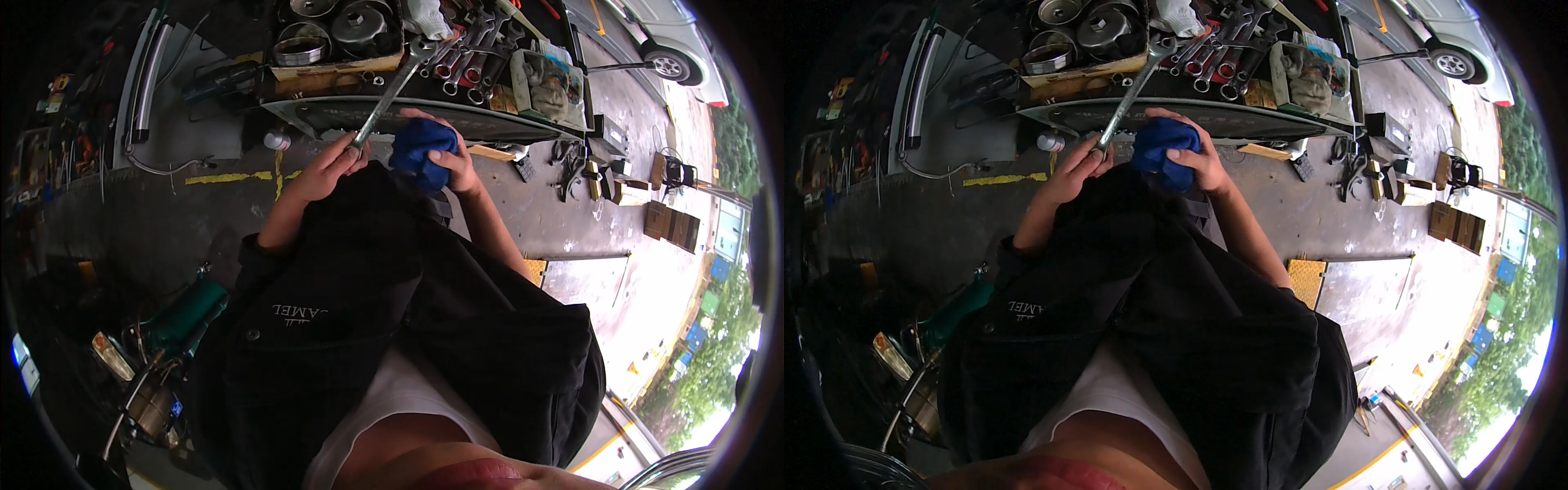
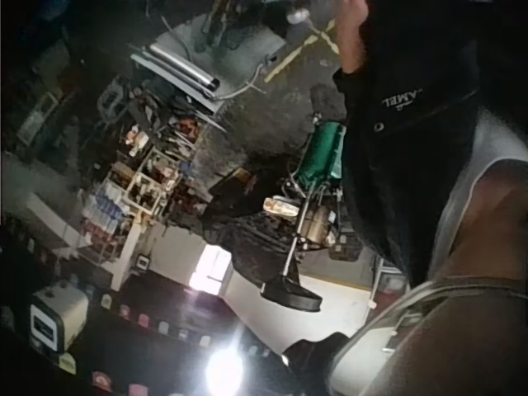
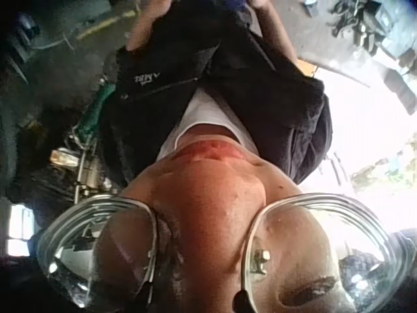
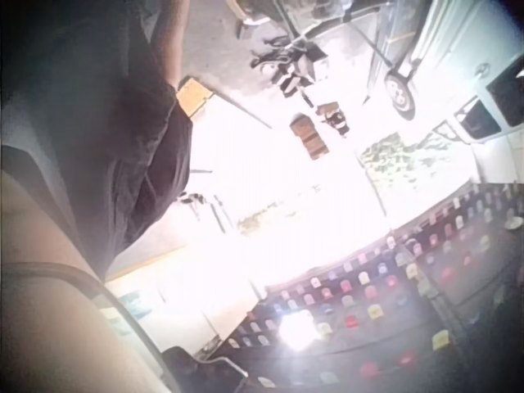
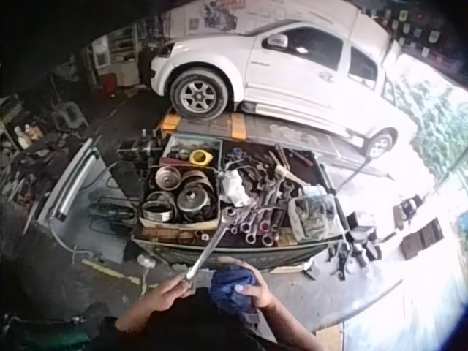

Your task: The person repeatedly picks up wrenches from a cluttered tool cart, wipes each with a blue cloth, and places them back. The person handles multiple wrenches one at a time, using the cloth to clean the metal surfaces.

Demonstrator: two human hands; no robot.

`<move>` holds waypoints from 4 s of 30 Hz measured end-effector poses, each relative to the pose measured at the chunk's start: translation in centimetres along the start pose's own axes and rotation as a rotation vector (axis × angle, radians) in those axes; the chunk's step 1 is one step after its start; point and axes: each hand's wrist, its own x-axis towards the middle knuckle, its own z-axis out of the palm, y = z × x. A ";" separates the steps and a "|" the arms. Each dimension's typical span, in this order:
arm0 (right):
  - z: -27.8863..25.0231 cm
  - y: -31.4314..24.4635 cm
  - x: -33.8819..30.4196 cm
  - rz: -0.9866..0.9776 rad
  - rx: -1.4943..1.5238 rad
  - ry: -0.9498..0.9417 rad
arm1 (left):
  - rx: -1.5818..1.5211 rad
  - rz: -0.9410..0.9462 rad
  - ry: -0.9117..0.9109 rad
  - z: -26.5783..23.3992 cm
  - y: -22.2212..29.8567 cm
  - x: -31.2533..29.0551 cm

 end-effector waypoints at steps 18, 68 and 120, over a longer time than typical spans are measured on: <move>4.3 -4.4 1.6 -0.500 -1.310 -0.054 | 0.072 0.054 0.346 -0.3 1.6 -0.2; 2.5 -0.5 2.4 -0.656 -1.546 0.168 | -0.012 -0.214 0.034 2.4 0.8 0.5; 6.6 -0.9 0.4 -0.514 -1.584 0.024 | 0.649 0.135 0.133 1.6 1.2 0.3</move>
